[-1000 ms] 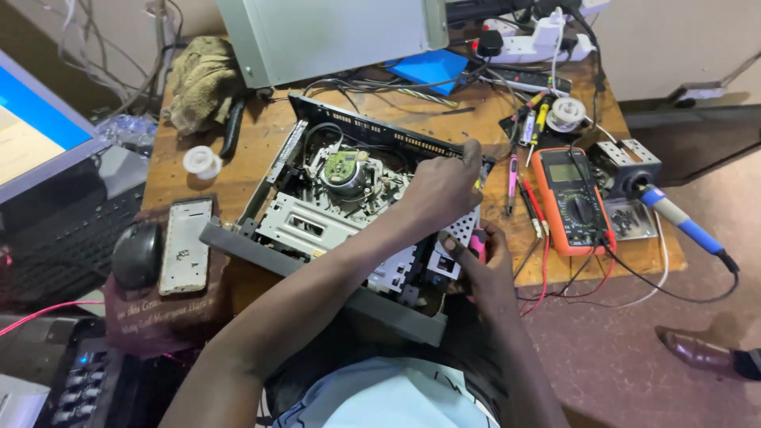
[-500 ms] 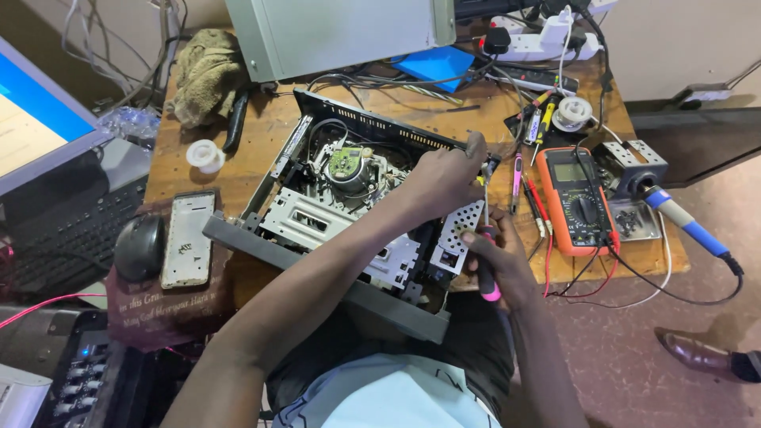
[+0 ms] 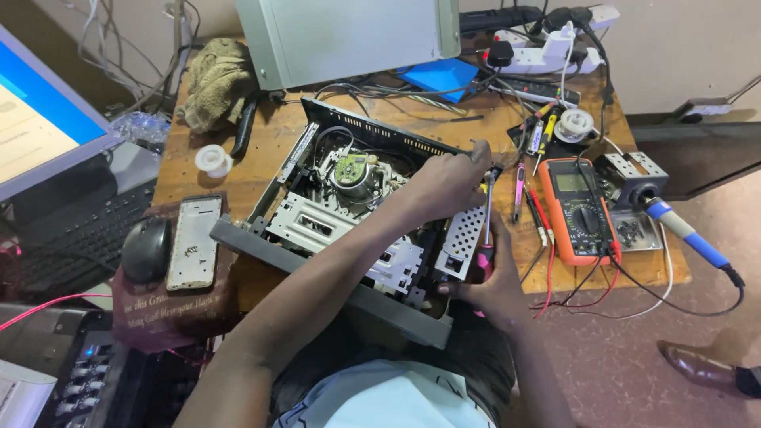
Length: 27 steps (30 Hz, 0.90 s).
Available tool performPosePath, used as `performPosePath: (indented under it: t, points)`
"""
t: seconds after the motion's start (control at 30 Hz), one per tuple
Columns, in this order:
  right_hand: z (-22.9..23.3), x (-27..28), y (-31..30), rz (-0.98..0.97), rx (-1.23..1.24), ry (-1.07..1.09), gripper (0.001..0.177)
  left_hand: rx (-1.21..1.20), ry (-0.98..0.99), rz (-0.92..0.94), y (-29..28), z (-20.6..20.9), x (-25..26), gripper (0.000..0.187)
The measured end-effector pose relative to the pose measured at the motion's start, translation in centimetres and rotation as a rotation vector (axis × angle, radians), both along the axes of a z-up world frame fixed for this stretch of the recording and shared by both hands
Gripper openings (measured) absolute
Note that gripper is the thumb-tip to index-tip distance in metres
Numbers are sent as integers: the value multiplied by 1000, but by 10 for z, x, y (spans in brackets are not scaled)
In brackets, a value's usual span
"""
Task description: The person disassembles a Sony electronic device, likely a DVD player, by removing the top cover and then using a screwdriver to detach the front panel. They manipulate internal components and wires while working at a cluttered desk.
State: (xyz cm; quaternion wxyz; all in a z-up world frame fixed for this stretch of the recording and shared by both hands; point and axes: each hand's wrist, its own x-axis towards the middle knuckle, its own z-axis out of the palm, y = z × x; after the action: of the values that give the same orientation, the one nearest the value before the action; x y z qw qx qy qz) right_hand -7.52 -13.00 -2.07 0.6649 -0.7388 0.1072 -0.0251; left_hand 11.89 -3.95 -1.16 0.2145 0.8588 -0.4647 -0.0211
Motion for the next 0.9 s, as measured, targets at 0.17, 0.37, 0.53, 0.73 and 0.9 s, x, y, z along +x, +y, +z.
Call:
performPosePath:
  t: [0.17, 0.37, 0.53, 0.73, 0.9]
  points:
    - [-47, 0, -17, -82, 63, -46, 155, -33, 298, -6, 14, 18, 5, 55]
    - [-50, -5, -7, -80, 90, -87, 159, -12, 485, 46, 29, 22, 21, 27]
    - [-41, 2, -14, -44, 32, -76, 154, 161, 374, 118, 25, -3, 22, 26]
    - [-30, 3, -10, -3, 43, -54, 157, 152, 336, 170, 16, 7, 8, 44]
    - [-46, 3, -16, -27, 59, -64, 159, 192, 263, 183, 13, 20, -6, 48]
